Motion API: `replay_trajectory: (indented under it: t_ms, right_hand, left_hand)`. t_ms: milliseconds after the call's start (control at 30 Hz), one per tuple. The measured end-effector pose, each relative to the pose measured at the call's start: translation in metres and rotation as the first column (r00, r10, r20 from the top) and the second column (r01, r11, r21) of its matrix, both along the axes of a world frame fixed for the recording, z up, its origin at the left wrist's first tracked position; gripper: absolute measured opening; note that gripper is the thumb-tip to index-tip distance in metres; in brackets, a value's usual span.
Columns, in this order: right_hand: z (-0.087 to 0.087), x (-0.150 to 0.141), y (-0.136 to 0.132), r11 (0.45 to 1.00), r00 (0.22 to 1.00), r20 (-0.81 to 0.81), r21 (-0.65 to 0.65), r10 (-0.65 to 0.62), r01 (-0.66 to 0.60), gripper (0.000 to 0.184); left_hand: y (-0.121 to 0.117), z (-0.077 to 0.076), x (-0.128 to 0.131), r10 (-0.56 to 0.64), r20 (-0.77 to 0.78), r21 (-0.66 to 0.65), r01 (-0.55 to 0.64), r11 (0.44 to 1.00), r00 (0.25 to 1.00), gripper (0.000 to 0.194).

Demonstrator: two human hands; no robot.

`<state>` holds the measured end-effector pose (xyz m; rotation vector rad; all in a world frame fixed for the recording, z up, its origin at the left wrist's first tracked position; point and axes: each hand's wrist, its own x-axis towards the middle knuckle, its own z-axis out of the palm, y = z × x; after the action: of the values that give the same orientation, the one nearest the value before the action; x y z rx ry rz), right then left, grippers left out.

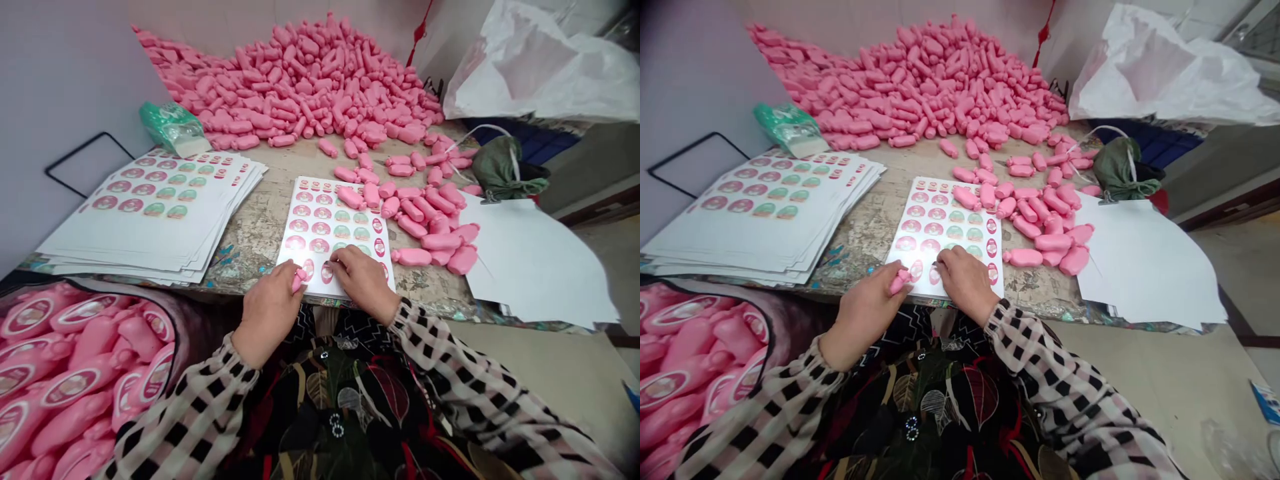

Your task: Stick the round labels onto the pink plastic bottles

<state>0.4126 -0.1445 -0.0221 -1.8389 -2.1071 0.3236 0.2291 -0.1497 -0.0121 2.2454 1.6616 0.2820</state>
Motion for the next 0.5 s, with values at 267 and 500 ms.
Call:
replay_trajectory:
  t_ms: [267, 500]
  right_hand:
    - [-0.002, -0.016, 0.017, 0.999, 0.986, 0.165, -0.026, 0.038, -0.034, 0.024]
    - [0.002, -0.015, 0.02, 0.994, 0.971, 0.212, -0.023, 0.107, -0.105, 0.022]
  left_hand:
    - [0.012, 0.002, -0.008, -0.034, -0.107, -0.08, 0.025, 0.996, 0.994, 0.025]
    - [0.012, -0.003, -0.01, -0.039, -0.077, -0.046, 0.036, 0.998, 0.996, 0.031]
